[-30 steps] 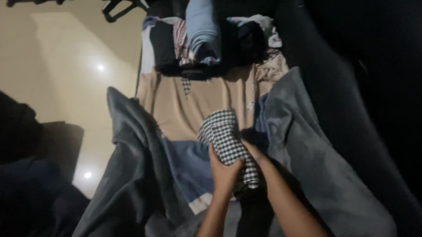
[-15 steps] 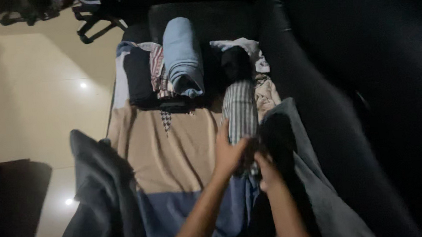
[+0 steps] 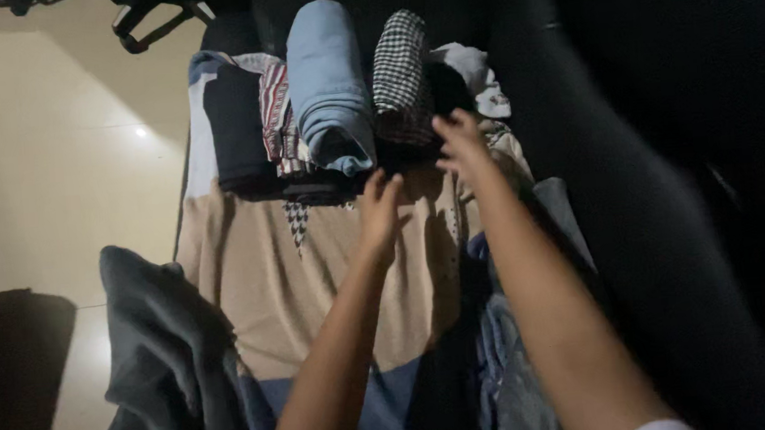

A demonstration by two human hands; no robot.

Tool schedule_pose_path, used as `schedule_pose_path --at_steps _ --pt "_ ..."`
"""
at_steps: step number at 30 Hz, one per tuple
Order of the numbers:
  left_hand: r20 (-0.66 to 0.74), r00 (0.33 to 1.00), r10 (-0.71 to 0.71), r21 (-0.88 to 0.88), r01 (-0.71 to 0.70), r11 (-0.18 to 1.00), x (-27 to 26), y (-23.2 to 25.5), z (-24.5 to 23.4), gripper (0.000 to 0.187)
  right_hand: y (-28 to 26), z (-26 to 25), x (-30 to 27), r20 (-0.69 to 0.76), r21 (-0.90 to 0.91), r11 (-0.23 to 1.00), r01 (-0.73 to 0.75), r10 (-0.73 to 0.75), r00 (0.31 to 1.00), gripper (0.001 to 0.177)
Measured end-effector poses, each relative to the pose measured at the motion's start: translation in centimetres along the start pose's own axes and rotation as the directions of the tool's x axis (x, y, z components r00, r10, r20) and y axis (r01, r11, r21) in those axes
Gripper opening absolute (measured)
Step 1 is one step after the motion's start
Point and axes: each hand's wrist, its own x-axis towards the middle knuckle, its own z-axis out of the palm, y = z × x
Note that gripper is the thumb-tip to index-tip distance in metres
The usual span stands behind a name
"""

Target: The person picks up several garments from a laundry basket and rolls them into compact cylinders by hand, placing each rolled item into a stack on a flat surface.

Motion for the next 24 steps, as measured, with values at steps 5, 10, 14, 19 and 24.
schedule_pose_path --at_steps 5,10,14,19,24 --pt "0.025 0.998 -0.059 -0.119 0.062 0.991 -5.4 -2.8 -2.5 0.073 9.1 -0.8 -7.8 0.344 0.615 0.788 0.025 -0.296 0.891 0.064" --pt "0.031 0.998 -0.051 -0.235 0.057 0.970 -16.6 -3.8 -4.0 0.071 12.6 -1.0 -24.4 0.319 0.593 0.799 -0.098 -0.121 0.940 0.062" --pt "-0.041 0.999 -0.030 -0.330 0.015 0.944 -24.3 -4.1 -4.7 0.067 11.9 -0.7 -34.2 0.370 0.505 0.857 -0.106 -0.103 0.923 0.066" --pt "-0.044 0.999 0.022 -0.350 -0.036 0.936 -32.1 -4.6 -6.1 0.062 11.0 -1.7 -43.6 0.405 0.335 0.932 -0.136 -0.012 0.914 0.067" --pt "-0.073 0.997 0.019 -0.341 -0.043 0.939 -39.2 -5.7 -7.5 0.055 14.9 -1.6 -50.4 0.429 0.297 0.929 -0.221 0.077 0.900 0.064"
